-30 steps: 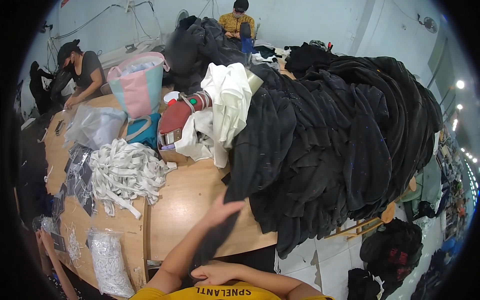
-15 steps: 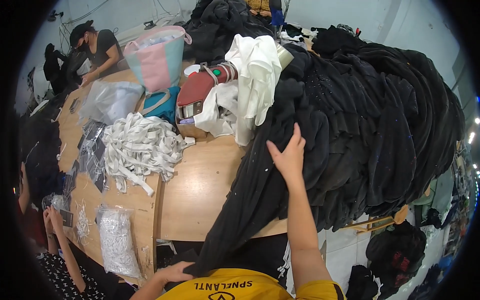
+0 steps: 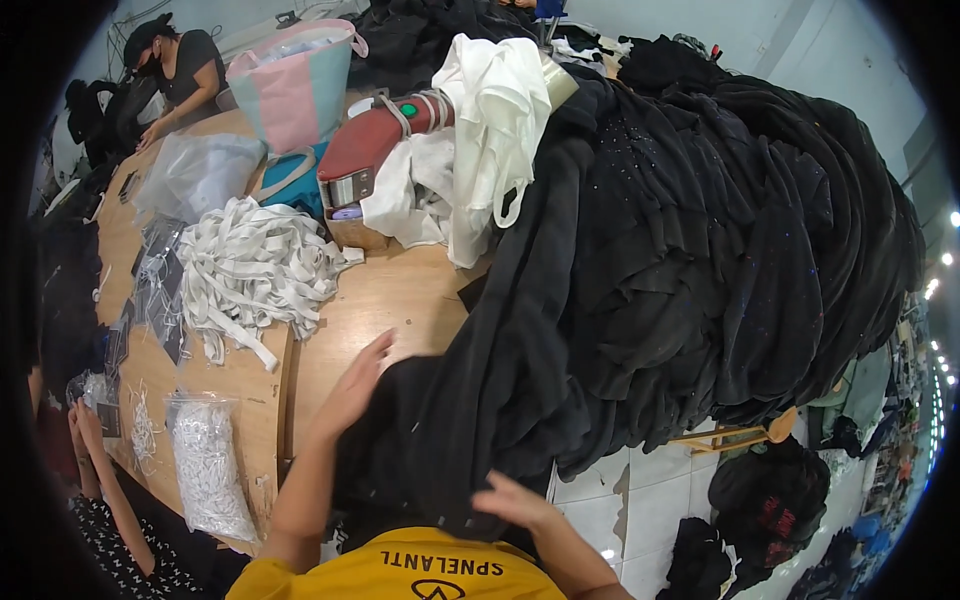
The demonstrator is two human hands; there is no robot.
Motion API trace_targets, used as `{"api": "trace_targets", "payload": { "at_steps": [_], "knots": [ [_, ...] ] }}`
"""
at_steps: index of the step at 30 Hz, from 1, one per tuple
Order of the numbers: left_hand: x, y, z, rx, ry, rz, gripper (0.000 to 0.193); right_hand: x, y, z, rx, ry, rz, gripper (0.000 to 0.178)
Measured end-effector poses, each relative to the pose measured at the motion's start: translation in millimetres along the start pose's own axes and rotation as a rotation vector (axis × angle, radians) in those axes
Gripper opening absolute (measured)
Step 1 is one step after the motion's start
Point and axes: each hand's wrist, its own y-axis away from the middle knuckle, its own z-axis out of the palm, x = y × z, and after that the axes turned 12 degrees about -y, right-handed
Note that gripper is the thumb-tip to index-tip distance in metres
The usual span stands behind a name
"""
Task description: Inspecting and sorting black hoodies for quality or preparation in a textile manufacturing setting.
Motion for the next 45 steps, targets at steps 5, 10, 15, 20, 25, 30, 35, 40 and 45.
{"api": "trace_targets", "payload": {
  "at_steps": [5, 10, 15, 20, 25, 30, 35, 40, 45],
  "knots": [
    [14.5, -55.2, 74.2, -0.305, 0.369, -0.147, 0.058, -5.1, 5.0, 36.2, -0.283, 0.672, -0.366, 0.042],
    [5.7, -30.4, 58.1, -0.299, 0.373, -0.217, 0.058, -76.1, 39.6, 41.0, -0.151, 0.817, -0.673, 0.02],
    [-4.5, 3.1, 43.6, -0.258, 0.444, -0.228, 0.057, -112.2, -16.3, 34.3, 0.582, 1.213, -1.094, 0.046],
    [-4.9, 21.4, 16.5, -0.181, 0.086, -0.357, 0.046, -116.9, -35.6, 1.2, 0.594, 0.006, -0.921, 0.037],
    [15.7, 38.3, -74.5, 0.443, 0.369, -0.261, 0.016, -127.8, 33.0, -56.6, 0.444, -0.617, -1.176, 0.032],
    [43.0, 52.7, -114.7, -0.269, 0.281, -0.065, 0.027, -115.4, 41.9, -84.2, 0.897, -0.06, -1.052, 0.029],
    [27.5, 52.9, -69.0, -0.621, -0.025, -0.35, 0.032, -128.6, 23.6, -72.7, 0.849, 0.921, -0.799, 0.027],
    [25.1, 57.9, -36.5, -0.142, -0.233, -0.073, 0.024, -146.1, -8.4, -38.6, 0.456, 1.264, -0.658, 0.038],
    [72.9, 113.3, -78.5, -0.084, -0.316, -0.181, 0.014, -143.0, 20.9, -68.2, 0.585, 1.318, -0.364, 0.059]
  ]
}}
